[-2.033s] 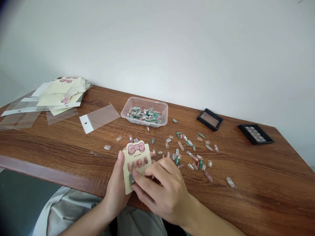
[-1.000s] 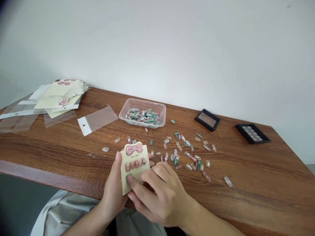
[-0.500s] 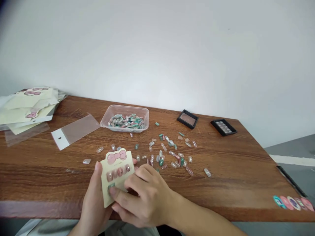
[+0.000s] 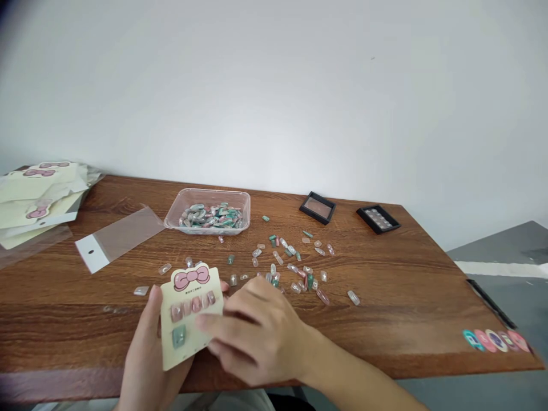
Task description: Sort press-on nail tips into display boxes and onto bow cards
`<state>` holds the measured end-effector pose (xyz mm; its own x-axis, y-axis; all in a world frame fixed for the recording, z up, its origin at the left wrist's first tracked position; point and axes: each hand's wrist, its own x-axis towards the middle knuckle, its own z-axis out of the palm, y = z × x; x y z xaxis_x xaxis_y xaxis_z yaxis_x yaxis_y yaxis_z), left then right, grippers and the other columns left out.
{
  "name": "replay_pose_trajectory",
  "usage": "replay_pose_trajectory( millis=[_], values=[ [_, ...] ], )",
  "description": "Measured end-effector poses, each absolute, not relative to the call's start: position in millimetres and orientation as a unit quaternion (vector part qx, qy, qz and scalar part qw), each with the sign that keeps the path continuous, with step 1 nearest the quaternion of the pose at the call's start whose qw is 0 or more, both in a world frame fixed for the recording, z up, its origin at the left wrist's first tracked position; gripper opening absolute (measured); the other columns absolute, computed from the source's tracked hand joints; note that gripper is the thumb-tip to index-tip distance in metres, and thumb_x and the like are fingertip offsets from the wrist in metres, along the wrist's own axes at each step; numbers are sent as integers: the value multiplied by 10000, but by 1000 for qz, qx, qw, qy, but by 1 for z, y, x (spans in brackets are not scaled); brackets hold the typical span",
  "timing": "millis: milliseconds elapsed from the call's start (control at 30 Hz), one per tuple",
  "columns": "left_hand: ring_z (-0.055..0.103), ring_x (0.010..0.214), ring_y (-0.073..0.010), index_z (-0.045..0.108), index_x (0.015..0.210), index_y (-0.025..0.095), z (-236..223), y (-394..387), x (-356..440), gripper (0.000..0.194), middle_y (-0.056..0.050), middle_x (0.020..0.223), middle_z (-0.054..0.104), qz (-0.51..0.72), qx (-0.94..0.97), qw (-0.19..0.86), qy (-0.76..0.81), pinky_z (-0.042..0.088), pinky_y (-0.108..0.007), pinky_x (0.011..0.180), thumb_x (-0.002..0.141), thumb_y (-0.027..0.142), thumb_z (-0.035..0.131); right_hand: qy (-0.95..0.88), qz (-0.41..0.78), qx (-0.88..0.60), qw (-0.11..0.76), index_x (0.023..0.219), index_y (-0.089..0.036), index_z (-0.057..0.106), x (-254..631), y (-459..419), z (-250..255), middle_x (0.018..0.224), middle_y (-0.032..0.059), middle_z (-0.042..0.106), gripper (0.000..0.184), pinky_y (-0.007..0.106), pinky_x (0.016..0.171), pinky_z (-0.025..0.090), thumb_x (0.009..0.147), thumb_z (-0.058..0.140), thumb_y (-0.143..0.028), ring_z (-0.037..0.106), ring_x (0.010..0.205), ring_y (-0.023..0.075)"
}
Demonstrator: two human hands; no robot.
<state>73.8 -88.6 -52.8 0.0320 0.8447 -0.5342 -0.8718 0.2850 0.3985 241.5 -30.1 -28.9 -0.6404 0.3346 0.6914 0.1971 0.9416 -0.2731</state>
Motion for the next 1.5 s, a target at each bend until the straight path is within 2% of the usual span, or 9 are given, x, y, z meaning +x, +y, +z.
replay_pose_trajectory(
  millis=[100,233,333,667,967,1133,1233,1367,1500],
  values=[
    [765,899,-325,757,1114,152,-44,-86,75,500,-147,985,802,617,-22,694,370,606,-502,860,964,568,523,-875,84,-228,419,1039,-189,722,263,-8,-14,790,15,659,205,306,662,442,932,588,-77,572,721,148],
    [769,831,-317,735,1117,115,-28,-84,78,523,-190,999,796,618,-6,681,393,626,-468,769,992,550,473,-856,114,-403,303,1059,-226,742,298,32,7,953,43,715,168,352,803,499,990,592,-197,637,906,192],
    [766,832,-322,733,1116,108,-23,-83,80,500,-196,1005,795,620,-2,673,404,629,-478,770,979,530,503,-853,123,-461,213,996,-222,750,316,60,9,955,52,715,137,377,818,500,969,622,-264,639,925,219],
    [767,871,-351,761,1088,112,-24,-83,80,500,-198,1032,796,613,-20,667,423,632,-510,781,961,534,525,-853,205,-452,160,926,-201,729,326,64,-10,905,41,688,122,335,785,463,952,636,-276,609,846,185],
    [766,834,-344,738,1115,136,-31,-83,83,501,-182,1017,796,631,9,653,419,636,-531,755,977,546,486,-886,255,-385,48,780,-205,645,320,39,-1,789,-29,607,176,287,710,411,810,812,-250,553,762,154],
    [767,854,-334,735,1114,110,-27,-84,83,490,-199,1031,791,621,15,660,422,639,-486,743,986,512,486,-900,243,-358,53,885,-218,678,324,37,-7,819,-16,616,48,335,805,428,910,676,-177,575,811,172],
    [768,854,-337,713,1199,120,-26,-84,82,494,-190,1037,791,621,22,656,428,638,-506,746,975,511,509,-903,233,-354,69,950,-233,711,326,39,-9,871,4,659,91,377,864,430,943,632,-189,594,856,191],
    [773,869,-353,630,1368,151,-27,-84,81,547,-179,1054,794,616,26,654,439,631,-540,778,973,511,513,-891,220,-383,105,962,-231,716,335,43,-7,851,12,671,134,350,805,440,973,584,-214,595,829,188],
    [775,859,-355,606,1396,148,-25,-84,81,553,-188,1062,794,615,18,651,445,637,-535,758,976,494,507,-862,251,-429,102,998,-217,707,350,48,0,825,11,676,149,311,714,440,968,561,-217,598,755,169]
  ],
)
